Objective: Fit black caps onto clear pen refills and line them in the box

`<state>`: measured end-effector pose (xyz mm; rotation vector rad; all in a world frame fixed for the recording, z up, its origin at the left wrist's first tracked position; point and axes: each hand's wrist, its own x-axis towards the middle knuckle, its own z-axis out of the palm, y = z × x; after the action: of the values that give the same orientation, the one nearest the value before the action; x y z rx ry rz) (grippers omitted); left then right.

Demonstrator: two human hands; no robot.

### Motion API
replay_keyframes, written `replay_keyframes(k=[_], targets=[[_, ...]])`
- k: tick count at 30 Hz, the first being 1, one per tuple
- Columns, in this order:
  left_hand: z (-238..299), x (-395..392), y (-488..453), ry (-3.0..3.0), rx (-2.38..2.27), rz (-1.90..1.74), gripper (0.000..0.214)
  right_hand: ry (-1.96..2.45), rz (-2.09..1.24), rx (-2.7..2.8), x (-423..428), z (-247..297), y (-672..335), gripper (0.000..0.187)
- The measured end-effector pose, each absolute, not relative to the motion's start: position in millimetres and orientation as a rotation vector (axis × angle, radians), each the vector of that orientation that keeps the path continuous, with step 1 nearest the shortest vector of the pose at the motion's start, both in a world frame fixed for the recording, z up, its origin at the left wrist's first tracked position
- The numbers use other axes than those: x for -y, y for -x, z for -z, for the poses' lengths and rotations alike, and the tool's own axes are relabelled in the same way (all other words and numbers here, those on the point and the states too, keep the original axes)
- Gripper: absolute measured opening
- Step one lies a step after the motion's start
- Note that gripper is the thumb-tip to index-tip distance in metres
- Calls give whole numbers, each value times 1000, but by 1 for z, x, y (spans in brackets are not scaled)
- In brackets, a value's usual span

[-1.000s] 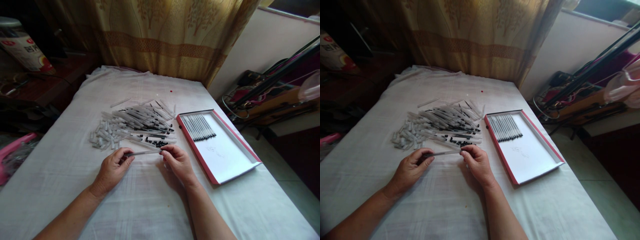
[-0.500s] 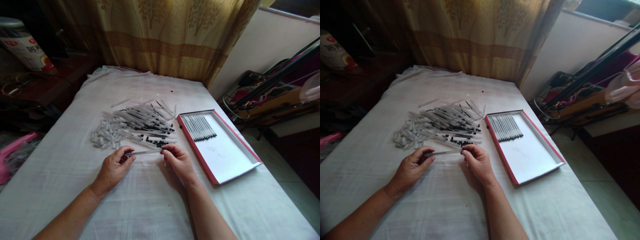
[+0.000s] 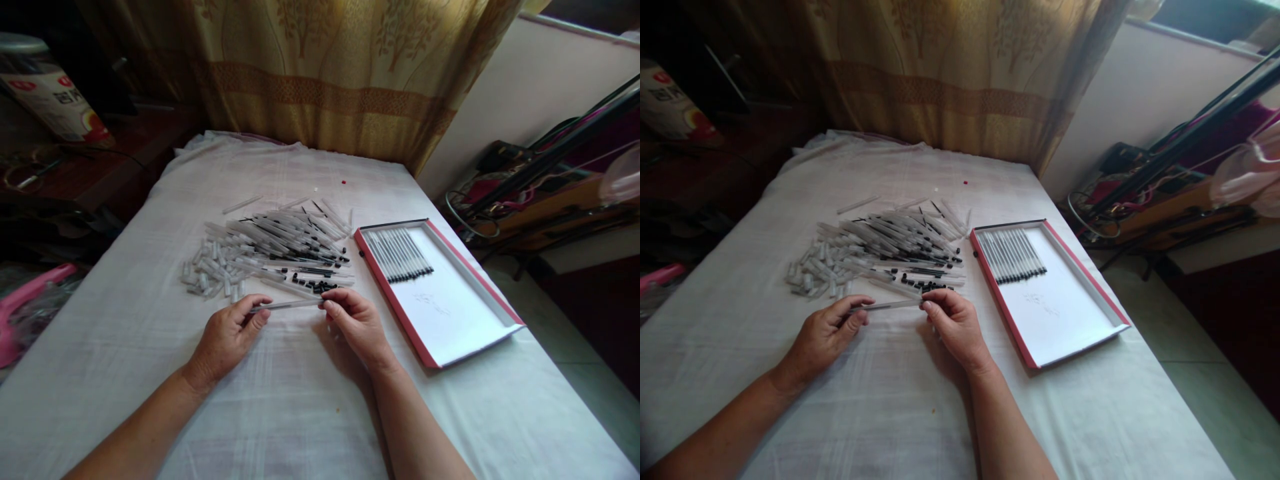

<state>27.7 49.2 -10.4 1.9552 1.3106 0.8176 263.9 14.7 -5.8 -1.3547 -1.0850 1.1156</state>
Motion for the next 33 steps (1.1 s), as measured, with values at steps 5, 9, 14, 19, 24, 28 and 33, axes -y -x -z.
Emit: replay_keyframes(k=[5,9,14,19,24,28,33], targets=[[12,-49,-27,-1979,-1315,-860,29,1354,-1140,1084,-14,5,-262,20],[14,-48,-29,-1930,-1335,-927,25,1359,-1152,1092,-15,6,-261,21],[10,-49,-28,-2001,-1302,-870,30,1371,-1149,1085,-15,6,-261,23],[12,-49,-27,-2062,-1290,-877,31,1385,-1145,1087,-15,5,-261,23],[13,-49,-28,-2031,-1325,-901,28,1396,-1162,1087,-15,6,-261,23],[10,-50,-28,-2102,-1276,-827,32,1402,-1142,1088,-15,4,-260,24],[12,-50,-27,-2105,-1271,-891,23,1405,-1155,1087,-15,4,-260,23]])
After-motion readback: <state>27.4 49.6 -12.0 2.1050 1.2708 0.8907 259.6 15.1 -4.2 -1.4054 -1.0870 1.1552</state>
